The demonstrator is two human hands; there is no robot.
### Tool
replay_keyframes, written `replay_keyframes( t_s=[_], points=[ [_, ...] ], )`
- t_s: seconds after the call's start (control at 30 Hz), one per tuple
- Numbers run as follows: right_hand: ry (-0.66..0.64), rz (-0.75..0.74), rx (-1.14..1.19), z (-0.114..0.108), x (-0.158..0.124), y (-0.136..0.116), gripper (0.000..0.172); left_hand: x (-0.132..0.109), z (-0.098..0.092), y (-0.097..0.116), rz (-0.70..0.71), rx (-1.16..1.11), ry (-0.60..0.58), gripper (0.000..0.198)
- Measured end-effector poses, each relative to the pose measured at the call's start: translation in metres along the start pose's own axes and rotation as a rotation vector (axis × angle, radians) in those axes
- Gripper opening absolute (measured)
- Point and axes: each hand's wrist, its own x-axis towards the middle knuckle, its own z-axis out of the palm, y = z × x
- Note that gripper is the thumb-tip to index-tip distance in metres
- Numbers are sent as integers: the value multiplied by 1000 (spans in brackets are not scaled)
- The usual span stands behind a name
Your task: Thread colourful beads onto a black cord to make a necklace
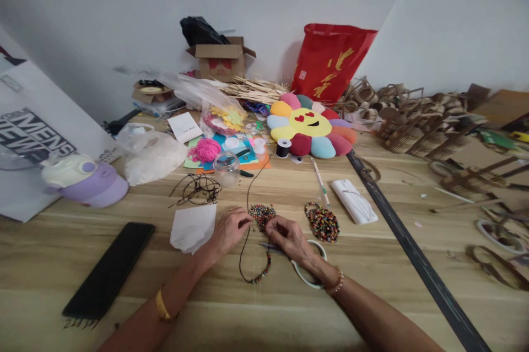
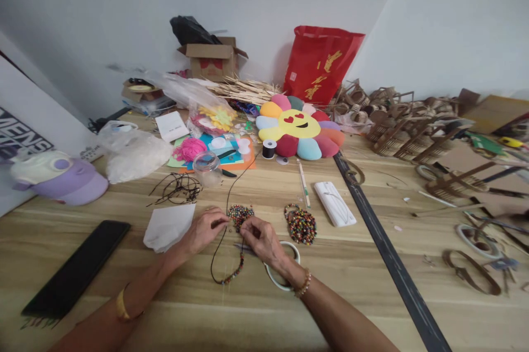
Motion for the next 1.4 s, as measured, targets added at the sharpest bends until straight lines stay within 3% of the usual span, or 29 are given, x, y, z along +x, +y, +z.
replay_keyframes(
  t_s=[0.43, 0.67, 1.4],
  points=[
    [-9, -4, -12, -1, 0, 3, 24, 5, 2, 3, -39, 222, -87, 11],
    [5, -20, -6, 0, -1, 0, 23, 9, 5, 8, 34, 291, -96, 16],
    [-3, 19, 9, 0, 0, 4, 27, 6, 4, -6, 29, 120, -62, 11]
  ],
)
